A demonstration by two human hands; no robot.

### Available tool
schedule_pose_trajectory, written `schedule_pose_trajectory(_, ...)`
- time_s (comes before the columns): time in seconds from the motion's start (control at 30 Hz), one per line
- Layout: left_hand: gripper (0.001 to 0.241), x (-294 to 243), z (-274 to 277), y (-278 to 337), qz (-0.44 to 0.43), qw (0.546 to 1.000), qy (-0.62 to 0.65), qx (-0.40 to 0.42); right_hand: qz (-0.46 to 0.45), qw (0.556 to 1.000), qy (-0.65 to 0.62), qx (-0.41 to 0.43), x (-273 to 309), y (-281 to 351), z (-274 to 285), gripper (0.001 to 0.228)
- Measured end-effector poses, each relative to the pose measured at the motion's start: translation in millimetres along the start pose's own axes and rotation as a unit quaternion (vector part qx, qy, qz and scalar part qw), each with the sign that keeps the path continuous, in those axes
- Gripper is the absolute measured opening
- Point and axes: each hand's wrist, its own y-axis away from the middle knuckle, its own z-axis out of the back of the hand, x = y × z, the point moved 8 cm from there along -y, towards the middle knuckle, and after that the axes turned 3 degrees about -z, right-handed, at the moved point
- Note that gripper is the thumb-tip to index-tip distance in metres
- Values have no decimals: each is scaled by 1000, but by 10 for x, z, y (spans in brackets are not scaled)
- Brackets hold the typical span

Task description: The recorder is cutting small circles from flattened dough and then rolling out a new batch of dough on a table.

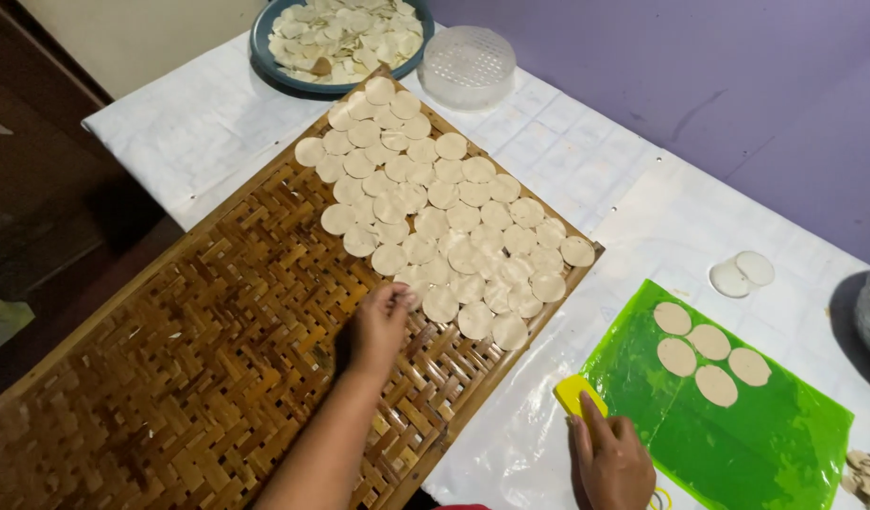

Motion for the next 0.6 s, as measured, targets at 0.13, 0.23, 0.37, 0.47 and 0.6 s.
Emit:
schedule_pose_trajectory(0.13,20,283,580,-608,-64,994,-61,-61,-10,1000,3,0,-144,33,-117,42)
schedule_pose_trajectory(0.23,20,364,819,-1043,-149,979,-115,-82,-12,1000,1,20,-307,44,-336,44)
schedule_pose_trajectory(0.37,16,319,1017,-1454,-143,970,-179,-85,-16,1000,-1,6,-580,98,-640,43)
schedule_pose_trajectory(0.47,16,448,1093,-1785,-156,970,-134,-132,-5,1000,-6,2,-608,92,-679,45)
schedule_pose_trajectory(0.6,15,730,1108,-2191,-125,975,-75,-171,-4,999,-30,-12,-853,142,-917,46)
